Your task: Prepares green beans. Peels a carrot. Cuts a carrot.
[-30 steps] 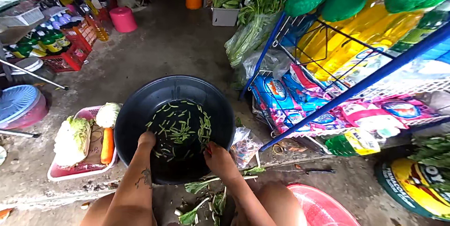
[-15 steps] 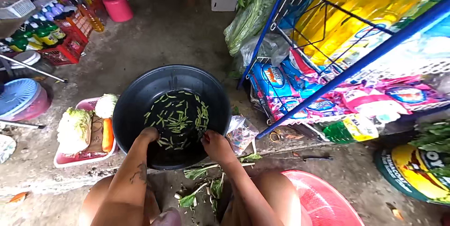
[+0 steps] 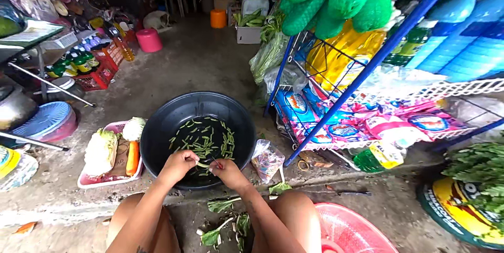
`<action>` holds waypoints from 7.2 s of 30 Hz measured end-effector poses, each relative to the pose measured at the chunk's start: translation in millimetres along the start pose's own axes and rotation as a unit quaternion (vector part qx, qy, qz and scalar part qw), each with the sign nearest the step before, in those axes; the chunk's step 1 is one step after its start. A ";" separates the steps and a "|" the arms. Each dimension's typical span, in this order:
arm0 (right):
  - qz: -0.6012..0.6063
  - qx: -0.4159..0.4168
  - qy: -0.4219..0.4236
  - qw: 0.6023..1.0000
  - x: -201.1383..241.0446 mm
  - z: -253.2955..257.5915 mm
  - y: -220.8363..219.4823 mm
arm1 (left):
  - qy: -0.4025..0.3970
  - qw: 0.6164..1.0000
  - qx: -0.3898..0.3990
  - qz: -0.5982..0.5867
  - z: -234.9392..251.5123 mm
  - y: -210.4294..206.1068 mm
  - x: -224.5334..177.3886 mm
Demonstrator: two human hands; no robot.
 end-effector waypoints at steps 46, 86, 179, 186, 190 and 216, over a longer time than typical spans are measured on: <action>0.279 -0.049 0.046 0.958 1.3 -35.6 1.6 | -0.136 0.828 -0.111 -0.533 -22.4 -34.4 8.4; -0.131 -0.143 -0.103 0.976 -14.3 -41.8 78.6 | 0.058 0.986 0.047 0.152 145.5 -41.1 90.6; -0.264 -0.036 -0.091 0.960 0.3 -45.1 -3.4 | 0.009 0.969 -0.158 -0.188 -32.0 -44.8 46.4; -0.332 0.011 -0.069 0.941 17.4 -22.2 -32.4 | -0.030 0.978 -0.190 -0.086 -38.1 -40.2 30.0; -0.355 0.032 -0.083 0.931 16.9 -13.2 -33.3 | -0.039 0.976 -0.192 -0.096 -38.7 -38.4 32.4; -0.169 -0.061 -0.172 0.969 -14.4 -7.7 45.6 | 0.333 0.922 0.094 0.176 121.5 -58.6 193.4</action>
Point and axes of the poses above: each hand's wrist, its own z-axis towards the middle knuckle, its own y-axis out of the back of the hand, x = y × z, the point moved 10 cm from there along z, towards the middle knuckle, and after that the axes turned 4 degrees about x, right-handed, at the moved point
